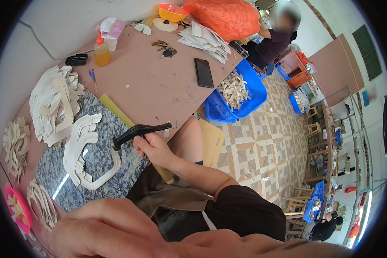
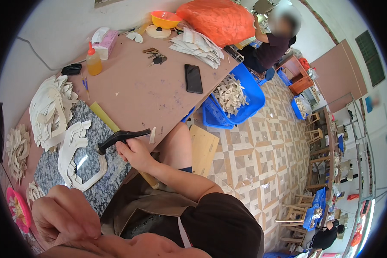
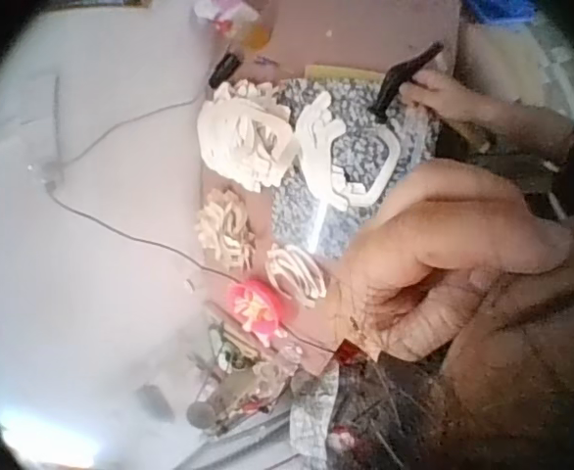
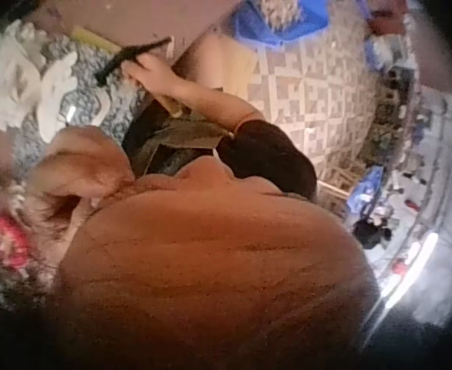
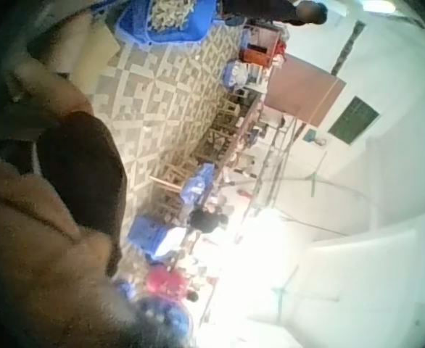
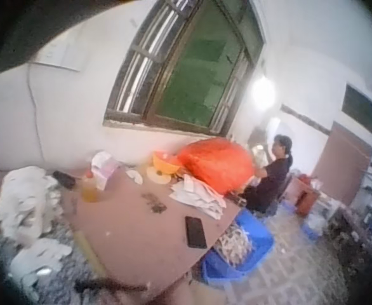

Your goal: Assembling and gluing shoe components on a workstation.

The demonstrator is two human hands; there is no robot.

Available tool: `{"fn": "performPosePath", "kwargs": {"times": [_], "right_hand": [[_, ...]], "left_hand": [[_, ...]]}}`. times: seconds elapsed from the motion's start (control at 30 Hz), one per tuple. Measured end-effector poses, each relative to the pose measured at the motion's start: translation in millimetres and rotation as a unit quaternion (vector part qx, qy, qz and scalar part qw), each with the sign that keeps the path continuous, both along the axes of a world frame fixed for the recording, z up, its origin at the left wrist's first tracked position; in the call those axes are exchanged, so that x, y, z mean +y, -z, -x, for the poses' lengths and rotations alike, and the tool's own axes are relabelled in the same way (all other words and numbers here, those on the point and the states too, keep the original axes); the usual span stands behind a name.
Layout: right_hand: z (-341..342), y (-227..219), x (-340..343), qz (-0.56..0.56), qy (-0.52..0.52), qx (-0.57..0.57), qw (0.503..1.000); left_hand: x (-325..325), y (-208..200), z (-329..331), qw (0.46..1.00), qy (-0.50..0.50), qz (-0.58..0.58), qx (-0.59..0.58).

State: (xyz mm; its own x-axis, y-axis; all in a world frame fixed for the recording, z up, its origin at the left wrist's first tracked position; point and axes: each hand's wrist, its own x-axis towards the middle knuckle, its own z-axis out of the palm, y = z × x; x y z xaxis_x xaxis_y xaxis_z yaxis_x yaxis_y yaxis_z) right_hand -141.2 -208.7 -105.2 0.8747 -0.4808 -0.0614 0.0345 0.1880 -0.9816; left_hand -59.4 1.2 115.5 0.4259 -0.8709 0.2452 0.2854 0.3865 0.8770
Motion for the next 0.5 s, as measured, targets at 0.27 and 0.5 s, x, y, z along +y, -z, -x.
{"fn": "performPosePath", "kwargs": {"times": [0.27, 0.5], "right_hand": [[-2.7, 3.2, 7.0, 0.014, 0.016, -0.001, 1.000], [-1.8, 1.5, 5.4, 0.013, 0.021, -0.007, 1.000]], "left_hand": [[-24.3, -12.4, -42.9, 0.952, 0.247, 0.129, -0.128], [-25.7, -15.8, -77.8, 0.907, 0.371, 0.099, -0.176]]}}
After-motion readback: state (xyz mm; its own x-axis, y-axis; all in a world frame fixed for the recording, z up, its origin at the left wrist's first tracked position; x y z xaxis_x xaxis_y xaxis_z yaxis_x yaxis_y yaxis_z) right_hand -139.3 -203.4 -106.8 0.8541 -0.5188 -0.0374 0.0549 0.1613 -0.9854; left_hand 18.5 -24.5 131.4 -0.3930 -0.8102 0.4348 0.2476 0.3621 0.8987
